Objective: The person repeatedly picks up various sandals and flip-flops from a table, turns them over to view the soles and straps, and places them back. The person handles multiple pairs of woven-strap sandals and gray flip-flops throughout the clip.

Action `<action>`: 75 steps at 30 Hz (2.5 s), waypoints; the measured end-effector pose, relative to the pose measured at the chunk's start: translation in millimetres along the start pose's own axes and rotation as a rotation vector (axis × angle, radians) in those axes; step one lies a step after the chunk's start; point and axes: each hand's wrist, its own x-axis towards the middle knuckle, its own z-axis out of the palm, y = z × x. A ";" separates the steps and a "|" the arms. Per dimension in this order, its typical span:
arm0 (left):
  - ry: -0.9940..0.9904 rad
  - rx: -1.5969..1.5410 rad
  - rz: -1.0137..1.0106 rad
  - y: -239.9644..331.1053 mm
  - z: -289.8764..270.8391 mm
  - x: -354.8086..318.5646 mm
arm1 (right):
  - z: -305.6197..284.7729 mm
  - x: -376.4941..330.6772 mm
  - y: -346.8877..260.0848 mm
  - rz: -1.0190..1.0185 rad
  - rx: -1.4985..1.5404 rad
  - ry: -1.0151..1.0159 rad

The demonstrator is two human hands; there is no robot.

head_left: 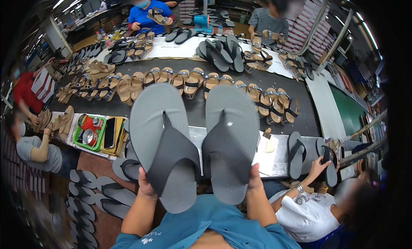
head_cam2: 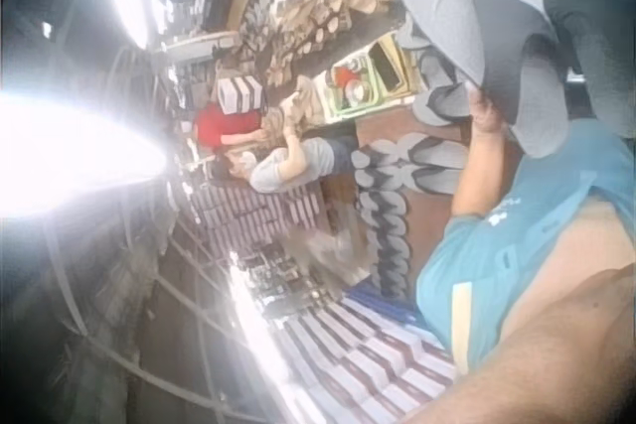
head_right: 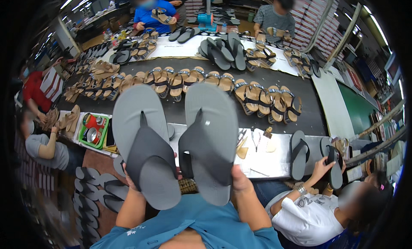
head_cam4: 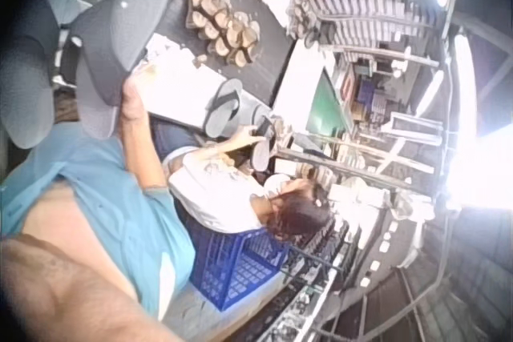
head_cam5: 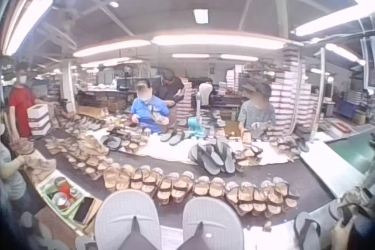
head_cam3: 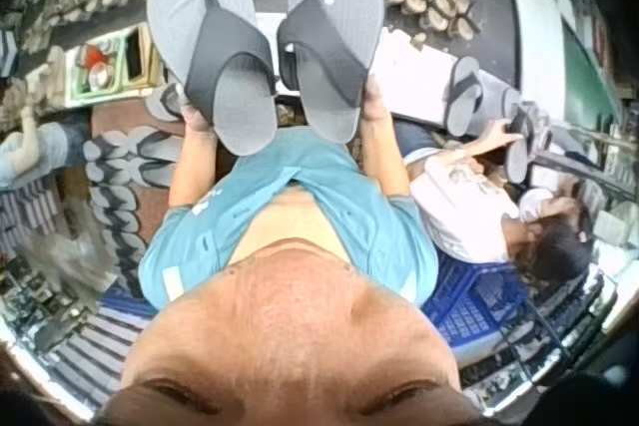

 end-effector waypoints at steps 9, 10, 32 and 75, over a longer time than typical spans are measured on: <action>-0.006 0.547 -0.011 39.5 28.1 10.3 | -9.9 17.1 -40.7 0.064 -0.343 -0.304; -0.024 0.557 -0.006 38.5 26.5 9.8 | -12.5 16.4 -39.0 0.048 -0.393 -0.296; 0.021 0.584 -0.043 26.3 39.6 12.1 | -16.6 26.9 -38.8 -0.004 -0.485 -0.342; -0.131 -1.062 -0.261 33.2 -45.2 56.9 | -304.5 17.0 73.5 -0.316 -1.820 1.041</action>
